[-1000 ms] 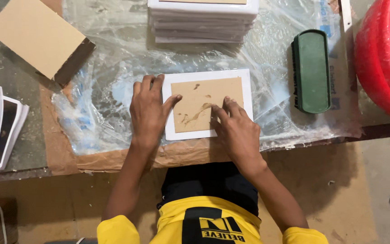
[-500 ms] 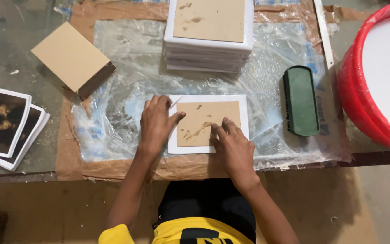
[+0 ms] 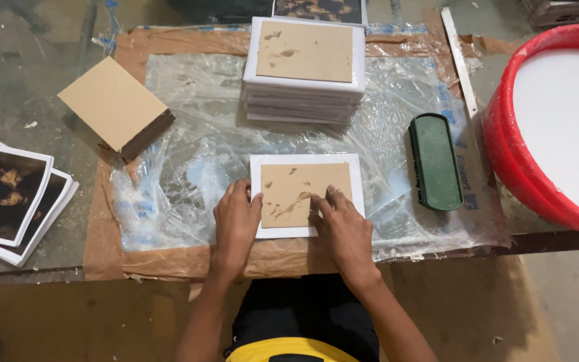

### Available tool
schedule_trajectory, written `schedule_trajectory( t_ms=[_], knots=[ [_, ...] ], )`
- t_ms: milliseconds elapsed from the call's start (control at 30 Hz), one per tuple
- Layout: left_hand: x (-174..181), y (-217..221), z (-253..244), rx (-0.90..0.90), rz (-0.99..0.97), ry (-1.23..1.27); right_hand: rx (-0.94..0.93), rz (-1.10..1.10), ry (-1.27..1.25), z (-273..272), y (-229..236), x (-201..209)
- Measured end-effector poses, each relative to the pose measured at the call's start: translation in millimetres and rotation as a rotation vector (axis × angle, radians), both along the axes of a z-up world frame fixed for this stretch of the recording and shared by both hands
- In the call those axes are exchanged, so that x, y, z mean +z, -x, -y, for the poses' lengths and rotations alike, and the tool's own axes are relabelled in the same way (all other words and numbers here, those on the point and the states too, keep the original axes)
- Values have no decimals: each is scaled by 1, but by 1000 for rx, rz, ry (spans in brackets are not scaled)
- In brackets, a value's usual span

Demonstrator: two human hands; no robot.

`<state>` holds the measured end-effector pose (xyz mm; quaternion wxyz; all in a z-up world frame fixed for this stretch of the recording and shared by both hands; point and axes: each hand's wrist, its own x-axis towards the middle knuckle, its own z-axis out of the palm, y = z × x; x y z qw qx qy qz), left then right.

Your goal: The person assembles photo frames by placing a brown backing board onto a white frame base, then using a green plastic squeegee to press the board firmly into place. The person repeats this process for multiple frames, stacking the finished units on the table.

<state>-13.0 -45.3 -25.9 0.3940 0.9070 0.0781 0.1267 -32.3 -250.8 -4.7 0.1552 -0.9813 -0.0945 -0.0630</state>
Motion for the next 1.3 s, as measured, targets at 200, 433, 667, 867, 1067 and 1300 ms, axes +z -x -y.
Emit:
schedule_trajectory(
  t_ms=[200, 433, 667, 867, 1067, 1300],
  knots=[
    [9, 11, 14, -4, -4, -43, 1, 40, -22, 0, 2, -1],
    [15, 54, 29, -41, -2, -266, -51, -36, 8, -5, 2, 2],
    [22, 58, -31, -486, 119, -364, 29, 72, -49, 3, 6, -2],
    [29, 43, -60, -832, 151, -569, 2, 50, -17, 0, 5, 1],
    [32, 38, -69, -929, 173, -518, 1, 62, 1, -2, 6, 1],
    [9, 24, -73, -903, 335, -401, 16, 72, 23, -2, 7, 2]
  ],
)
